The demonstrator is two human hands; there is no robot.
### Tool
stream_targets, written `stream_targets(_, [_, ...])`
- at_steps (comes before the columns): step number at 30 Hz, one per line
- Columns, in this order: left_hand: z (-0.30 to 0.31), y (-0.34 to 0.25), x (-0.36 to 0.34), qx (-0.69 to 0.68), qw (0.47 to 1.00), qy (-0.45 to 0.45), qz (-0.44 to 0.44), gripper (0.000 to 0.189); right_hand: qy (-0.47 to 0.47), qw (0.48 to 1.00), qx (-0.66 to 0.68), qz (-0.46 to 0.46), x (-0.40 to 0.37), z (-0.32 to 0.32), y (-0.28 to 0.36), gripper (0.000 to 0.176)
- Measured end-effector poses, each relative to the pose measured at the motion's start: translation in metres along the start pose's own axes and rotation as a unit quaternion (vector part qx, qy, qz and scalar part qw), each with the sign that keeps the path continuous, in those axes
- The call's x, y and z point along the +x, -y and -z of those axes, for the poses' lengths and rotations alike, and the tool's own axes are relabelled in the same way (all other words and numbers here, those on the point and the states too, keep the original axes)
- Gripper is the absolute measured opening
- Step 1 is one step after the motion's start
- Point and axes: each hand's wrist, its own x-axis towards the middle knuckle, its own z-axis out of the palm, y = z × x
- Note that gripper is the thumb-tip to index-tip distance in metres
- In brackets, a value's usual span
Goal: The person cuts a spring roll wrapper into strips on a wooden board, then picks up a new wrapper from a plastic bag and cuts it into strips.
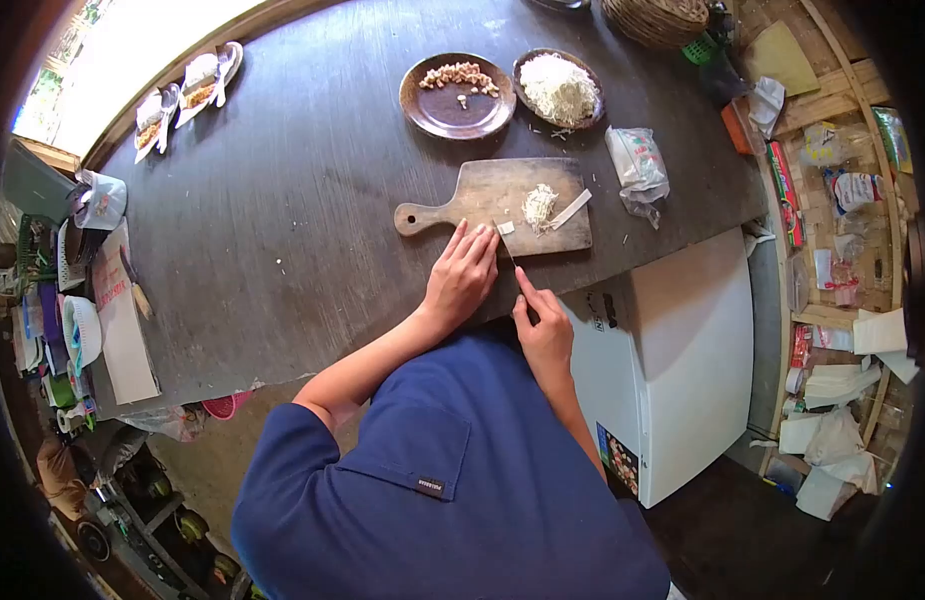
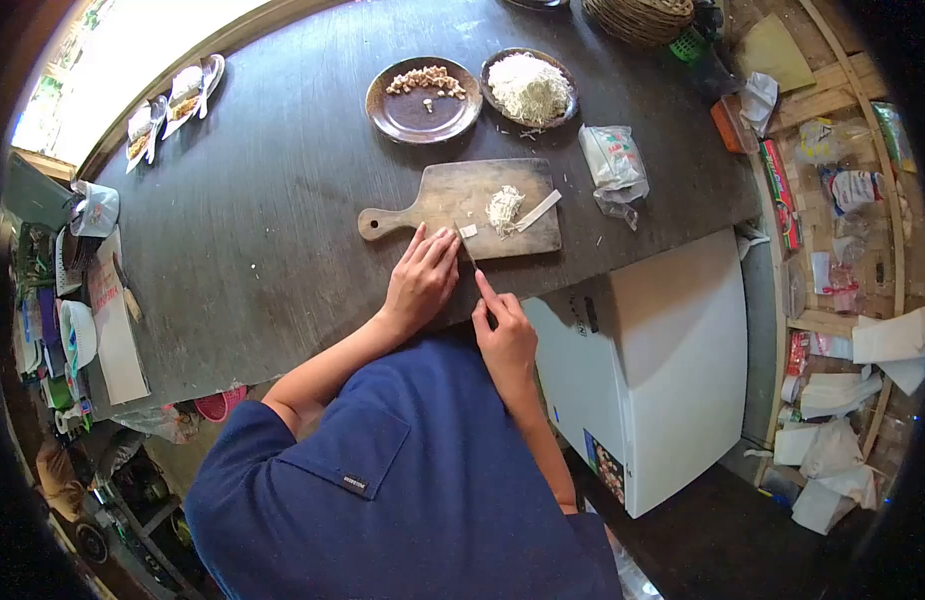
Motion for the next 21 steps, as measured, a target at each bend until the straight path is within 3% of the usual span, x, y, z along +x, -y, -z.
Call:
stream_targets(8, [-0.002,0.004,-0.001,0.003,1.0,-0.027,-0.004,0.045,-0.019,1.0,0.013,0.012,-0.007,0.0,0.002,0.048])
stream_targets(21, [0.004,0.0,-0.002,0.018,1.0,0.011,0.008,0.047,-0.027,0.999,0.033,0.023,-0.001,-0.004,0.0,0.048])
